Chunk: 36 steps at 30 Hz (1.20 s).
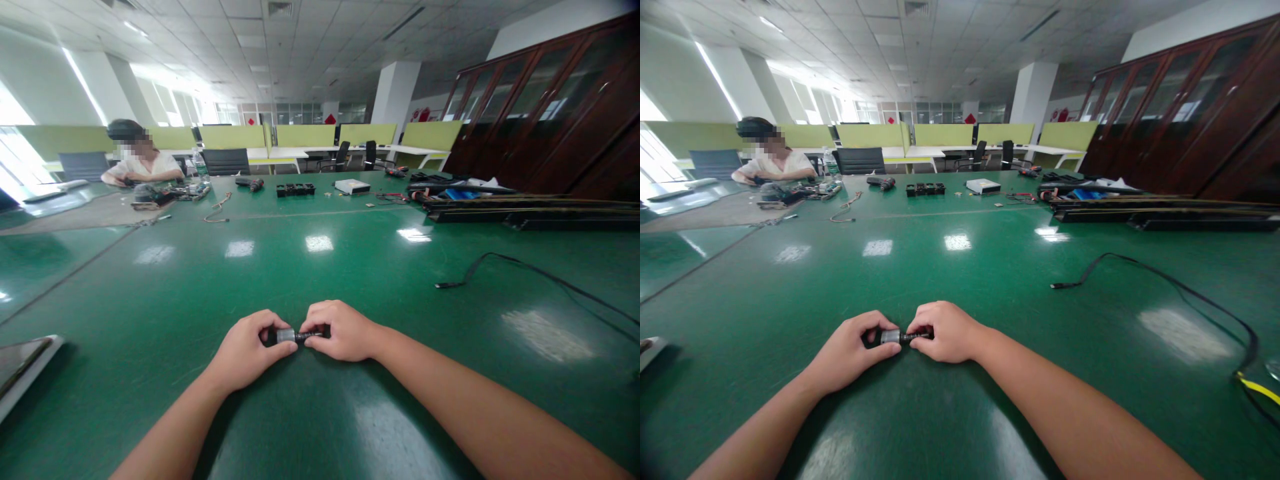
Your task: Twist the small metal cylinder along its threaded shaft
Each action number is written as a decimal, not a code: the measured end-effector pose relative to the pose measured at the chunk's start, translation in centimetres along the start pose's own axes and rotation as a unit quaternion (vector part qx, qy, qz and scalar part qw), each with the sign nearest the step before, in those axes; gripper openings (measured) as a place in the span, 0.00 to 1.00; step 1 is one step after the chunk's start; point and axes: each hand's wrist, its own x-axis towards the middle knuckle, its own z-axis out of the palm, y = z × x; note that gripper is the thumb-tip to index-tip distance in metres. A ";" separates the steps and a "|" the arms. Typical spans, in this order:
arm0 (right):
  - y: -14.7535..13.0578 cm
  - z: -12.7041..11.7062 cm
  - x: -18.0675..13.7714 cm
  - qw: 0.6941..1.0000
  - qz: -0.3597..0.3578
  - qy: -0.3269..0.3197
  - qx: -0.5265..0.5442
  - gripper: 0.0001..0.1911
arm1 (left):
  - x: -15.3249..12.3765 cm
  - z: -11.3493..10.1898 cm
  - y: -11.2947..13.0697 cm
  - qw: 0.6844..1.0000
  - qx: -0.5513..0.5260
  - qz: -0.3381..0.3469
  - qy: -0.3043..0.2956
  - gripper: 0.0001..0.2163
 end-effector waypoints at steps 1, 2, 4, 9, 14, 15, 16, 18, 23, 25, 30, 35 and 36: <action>0.0 0.0 0.0 1.000 0.002 -0.002 0.001 0.07 | 0.0 0.0 0.0 1.000 0.001 -0.001 0.000 0.11; 0.0 -0.1 0.0 1.000 0.004 -0.003 0.002 0.06 | 0.1 0.0 0.0 1.000 0.001 -0.002 0.000 0.11; 0.1 -0.1 0.0 1.000 0.010 -0.003 0.004 0.06 | 0.1 0.0 0.0 1.000 0.001 -0.002 0.000 0.11; 0.1 -0.3 -0.1 1.000 0.015 -0.004 0.007 0.05 | 0.1 0.0 0.0 1.000 0.003 -0.001 0.001 0.11; 0.1 -0.4 -0.1 1.000 0.018 0.000 0.014 0.05 | 0.0 0.0 -0.1 1.000 0.004 0.001 0.001 0.11; 0.1 -0.4 -0.2 1.000 0.018 0.000 0.015 0.05 | 0.0 0.0 -0.1 1.000 0.004 0.002 0.001 0.11; 0.1 -0.4 -0.2 1.000 0.019 0.000 0.015 0.05 | 0.0 0.0 0.0 1.000 0.003 0.003 0.001 0.11; 0.2 -0.4 -0.2 1.000 0.021 0.000 0.014 0.05 | -0.1 0.0 0.0 1.000 0.003 0.005 0.001 0.11; 0.3 -0.5 -0.3 1.000 0.026 0.005 0.013 0.04 | 0.0 0.0 0.0 1.000 0.003 0.005 0.001 0.11; 0.3 -0.5 -0.3 1.000 0.026 0.007 0.016 0.05 | 0.0 0.0 0.0 1.000 0.003 0.005 0.000 0.11; 0.6 -0.6 -0.3 0.999 0.038 0.000 0.027 0.05 | -0.1 -0.1 -0.1 1.000 0.000 0.009 0.003 0.11; 1.1 -0.9 -0.3 0.998 0.047 -0.014 0.043 0.05 | -0.1 -0.1 -0.1 1.000 0.000 0.004 0.001 0.10; 1.2 -1.1 -0.3 0.998 0.051 -0.015 0.046 0.05 | -0.2 -0.1 -0.1 1.000 0.000 0.003 0.001 0.11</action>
